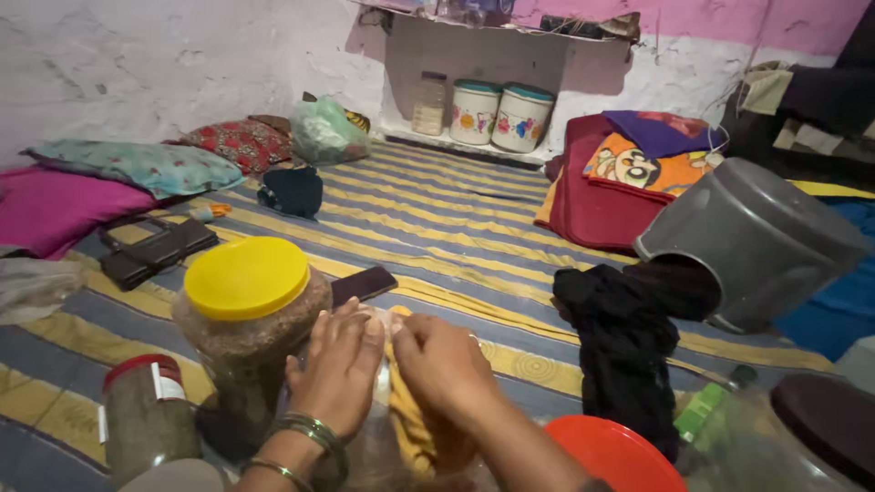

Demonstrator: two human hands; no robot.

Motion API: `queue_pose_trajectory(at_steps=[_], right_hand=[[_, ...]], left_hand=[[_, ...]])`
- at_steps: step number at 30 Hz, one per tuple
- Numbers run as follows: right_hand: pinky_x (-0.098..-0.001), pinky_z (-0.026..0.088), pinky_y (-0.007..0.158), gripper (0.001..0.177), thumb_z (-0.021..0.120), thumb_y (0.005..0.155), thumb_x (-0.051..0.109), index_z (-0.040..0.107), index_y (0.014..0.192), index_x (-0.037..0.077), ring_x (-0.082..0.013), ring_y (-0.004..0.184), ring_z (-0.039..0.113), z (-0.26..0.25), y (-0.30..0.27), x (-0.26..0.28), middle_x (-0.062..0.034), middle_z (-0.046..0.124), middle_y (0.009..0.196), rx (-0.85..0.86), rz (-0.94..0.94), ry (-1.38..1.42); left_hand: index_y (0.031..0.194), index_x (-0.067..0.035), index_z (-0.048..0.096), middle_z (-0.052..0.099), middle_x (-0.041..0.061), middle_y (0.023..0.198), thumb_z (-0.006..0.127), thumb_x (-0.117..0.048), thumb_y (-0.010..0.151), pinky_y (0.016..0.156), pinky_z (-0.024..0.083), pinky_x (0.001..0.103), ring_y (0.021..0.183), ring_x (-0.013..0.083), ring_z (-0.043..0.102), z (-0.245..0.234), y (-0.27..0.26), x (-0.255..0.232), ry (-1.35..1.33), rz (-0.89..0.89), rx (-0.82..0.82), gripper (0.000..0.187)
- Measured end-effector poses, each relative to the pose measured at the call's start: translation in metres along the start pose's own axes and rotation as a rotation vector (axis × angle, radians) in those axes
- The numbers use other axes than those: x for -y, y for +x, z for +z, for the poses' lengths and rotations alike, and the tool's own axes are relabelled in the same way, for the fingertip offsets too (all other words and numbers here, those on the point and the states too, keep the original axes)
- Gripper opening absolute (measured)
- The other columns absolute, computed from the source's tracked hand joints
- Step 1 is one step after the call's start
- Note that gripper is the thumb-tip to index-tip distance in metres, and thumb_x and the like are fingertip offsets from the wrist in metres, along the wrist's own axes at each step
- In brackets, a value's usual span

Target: The person sits on a striped mat and wipes several plastic storage containers with a yellow cloth. They handle each container one at a time, wiping the sides and lids before placing them back on the mat.

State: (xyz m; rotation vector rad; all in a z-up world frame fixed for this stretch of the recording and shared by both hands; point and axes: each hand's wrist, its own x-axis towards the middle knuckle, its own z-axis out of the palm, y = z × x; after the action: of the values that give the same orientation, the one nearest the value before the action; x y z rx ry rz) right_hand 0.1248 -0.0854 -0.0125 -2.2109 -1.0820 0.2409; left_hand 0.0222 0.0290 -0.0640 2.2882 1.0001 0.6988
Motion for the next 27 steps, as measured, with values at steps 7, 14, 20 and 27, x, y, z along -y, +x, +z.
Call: queue_pose_trajectory(at_steps=[7,14,20,27], right_hand=[[-0.0506,0.046,0.102,0.047,0.042,0.099,0.045,0.067,0.120,0.011,-0.0467,0.118,0.059,0.033,0.032,-0.064,-0.0233,0.063,0.126,0.072,0.007,-0.009],[-0.0518,0.038,0.111,0.058,0.036,0.103,0.050,0.055,0.144,0.013,-0.0497,0.135,0.045,0.044,-0.009,-0.023,-0.0183,0.045,0.154,0.103,-0.050,-0.106],[-0.0475,0.034,0.117,0.065,0.032,0.101,0.047,0.043,0.154,0.012,-0.0419,0.142,0.042,0.027,-0.011,-0.003,-0.0172,0.042,0.158,0.096,-0.080,-0.047],[-0.0525,0.019,0.124,0.064,0.027,0.104,0.040,0.028,0.159,0.007,-0.0435,0.148,0.029,0.046,0.005,-0.051,-0.0208,0.027,0.162,0.176,0.076,-0.168]], left_hand=[[0.151,-0.036,0.040,0.021,-0.012,0.167,0.028,-0.065,0.092,0.119,0.008,0.069,0.157,0.0192,0.009,-0.007,-0.004,0.009,-0.008,-0.009,-0.023,0.067],[0.153,-0.036,0.037,0.019,-0.012,0.168,0.029,-0.062,0.095,0.118,0.006,0.070,0.158,0.0207,0.007,-0.004,-0.004,0.016,-0.057,-0.047,-0.028,0.064],[0.153,-0.036,0.038,0.023,-0.011,0.166,0.027,-0.060,0.095,0.117,0.009,0.073,0.156,0.0193,0.013,-0.003,0.001,0.018,-0.056,-0.085,-0.047,0.064],[0.148,-0.032,0.049,0.047,0.001,0.159,0.048,-0.071,0.089,0.117,0.041,0.060,0.142,0.0321,0.046,-0.012,-0.017,0.018,-0.196,-0.171,-0.234,0.071]])
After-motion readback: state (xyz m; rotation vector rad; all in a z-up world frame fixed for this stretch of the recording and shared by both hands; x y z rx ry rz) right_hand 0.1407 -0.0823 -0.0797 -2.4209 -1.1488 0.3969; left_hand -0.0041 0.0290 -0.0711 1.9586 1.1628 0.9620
